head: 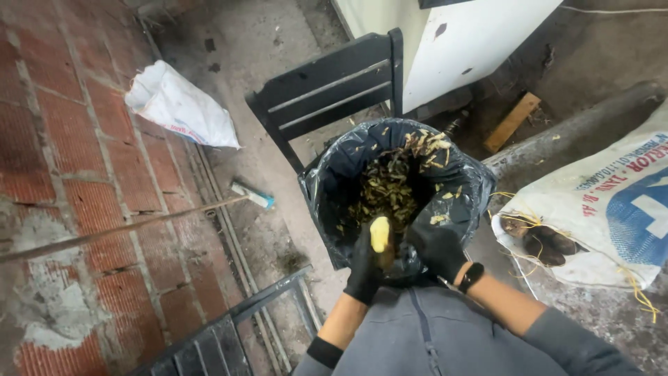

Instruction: Peeling potatoes over a trash can using a manual peeler.

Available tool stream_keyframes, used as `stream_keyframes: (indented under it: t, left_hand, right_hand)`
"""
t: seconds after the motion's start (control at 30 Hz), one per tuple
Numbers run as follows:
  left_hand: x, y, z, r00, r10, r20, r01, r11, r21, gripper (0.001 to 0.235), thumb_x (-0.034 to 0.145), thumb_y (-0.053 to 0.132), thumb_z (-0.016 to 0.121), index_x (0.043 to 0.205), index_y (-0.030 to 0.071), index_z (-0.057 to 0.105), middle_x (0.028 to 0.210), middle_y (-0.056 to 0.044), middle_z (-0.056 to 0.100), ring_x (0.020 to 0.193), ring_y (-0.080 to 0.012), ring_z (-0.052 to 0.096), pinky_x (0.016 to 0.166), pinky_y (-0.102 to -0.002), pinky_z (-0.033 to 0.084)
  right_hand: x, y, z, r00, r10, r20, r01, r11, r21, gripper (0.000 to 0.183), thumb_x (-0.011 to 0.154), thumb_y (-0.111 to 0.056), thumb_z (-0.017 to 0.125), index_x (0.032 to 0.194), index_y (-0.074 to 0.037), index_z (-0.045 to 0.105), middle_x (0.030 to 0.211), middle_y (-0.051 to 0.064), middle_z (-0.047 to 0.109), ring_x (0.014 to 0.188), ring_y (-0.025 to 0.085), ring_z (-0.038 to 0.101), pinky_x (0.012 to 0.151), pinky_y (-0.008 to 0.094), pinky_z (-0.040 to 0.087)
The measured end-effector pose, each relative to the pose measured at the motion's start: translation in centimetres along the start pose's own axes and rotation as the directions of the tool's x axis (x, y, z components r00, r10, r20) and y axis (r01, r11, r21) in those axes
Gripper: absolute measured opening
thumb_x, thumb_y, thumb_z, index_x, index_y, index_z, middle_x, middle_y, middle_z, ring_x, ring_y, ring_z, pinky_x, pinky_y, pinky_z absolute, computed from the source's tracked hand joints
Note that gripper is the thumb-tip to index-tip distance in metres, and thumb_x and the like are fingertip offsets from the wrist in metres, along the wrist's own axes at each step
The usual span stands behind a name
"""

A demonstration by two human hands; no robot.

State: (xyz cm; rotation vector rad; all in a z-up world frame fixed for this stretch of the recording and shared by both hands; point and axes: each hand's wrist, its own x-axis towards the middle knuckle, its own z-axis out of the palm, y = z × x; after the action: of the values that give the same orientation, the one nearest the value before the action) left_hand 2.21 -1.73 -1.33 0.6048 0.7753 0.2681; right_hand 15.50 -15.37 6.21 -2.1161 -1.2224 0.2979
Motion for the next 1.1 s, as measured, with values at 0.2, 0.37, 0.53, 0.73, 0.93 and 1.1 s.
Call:
stream_keyframes:
  t: [0.2,0.37,0.53,0.73,0.93,1.1]
  left_hand:
    - [2.4,-3.9,-2.7,0.996,-0.086,-0.001,0.082,0.954,-0.287,0.051,0.111,0.037,0.044,0.135,-0.004,0.063,0.121,-0.011,0.073,0.104,-0.0213,0.073,0.091,-0.033,0.058]
    - [2.5,-4.3,-4.2,0.984,-0.167,0.056,0.176,0.937,-0.3,0.053,0.107,0.044,0.042,0.135,0.005,0.065,0.116,-0.007,0.073,0.096,-0.0196,0.072,0.083,-0.033,0.058]
    - [2.1,-5.6,-4.9,0.826,0.146,0.544,0.265,0.752,-0.604,0.049,0.129,0.04,0.043,0.143,-0.005,0.059,0.098,-0.015,0.069,0.085,-0.0307,0.068,0.072,-0.042,0.056]
    - [1.2,-2.4,-2.7,0.979,-0.159,0.129,0.195,0.914,-0.355,0.052,0.109,0.048,0.047,0.13,0.004,0.065,0.108,-0.01,0.071,0.092,-0.0228,0.07,0.08,-0.035,0.058]
    - [1.2,-2.4,-2.9,0.973,-0.225,0.045,0.228,0.922,-0.314,0.047,0.104,0.037,0.05,0.131,0.002,0.065,0.12,-0.008,0.074,0.103,-0.0195,0.072,0.089,-0.032,0.057]
    - [0.1,-1.1,-0.4,0.984,-0.176,0.031,0.177,0.925,-0.336,0.041,0.107,0.032,0.056,0.127,-0.001,0.069,0.114,-0.007,0.076,0.098,-0.0162,0.073,0.084,-0.027,0.059]
  right_hand:
    - [0.1,1.8,1.7,0.976,0.052,0.212,0.059,0.872,-0.487,0.013,0.091,-0.021,0.061,0.099,-0.022,0.071,0.078,0.008,0.069,0.059,0.031,0.068,0.049,0.045,0.05]
    - [0.0,0.3,0.7,0.991,-0.035,0.128,0.061,0.977,-0.206,0.02,0.091,-0.038,0.063,0.091,-0.019,0.07,0.073,0.009,0.069,0.059,0.033,0.068,0.05,0.045,0.05]
    - [-0.3,2.8,1.6,0.976,-0.004,0.216,0.107,0.878,-0.466,0.018,0.091,-0.025,0.057,0.1,-0.022,0.073,0.082,0.008,0.072,0.058,0.032,0.068,0.047,0.046,0.05]
    - [-0.3,0.2,0.8,0.981,-0.05,0.188,0.085,0.98,-0.182,0.028,0.088,-0.043,0.062,0.097,-0.019,0.072,0.073,0.01,0.072,0.06,0.033,0.07,0.047,0.046,0.05]
    - [-0.7,0.4,1.4,0.997,0.066,0.044,-0.056,0.976,-0.208,0.021,0.096,-0.034,0.058,0.1,-0.019,0.073,0.079,0.013,0.072,0.063,0.036,0.068,0.053,0.048,0.05]
    - [0.1,-0.3,1.1,0.985,0.038,0.168,0.016,0.952,-0.307,0.015,0.093,-0.023,0.056,0.094,-0.017,0.069,0.088,0.011,0.072,0.071,0.034,0.071,0.056,0.047,0.053]
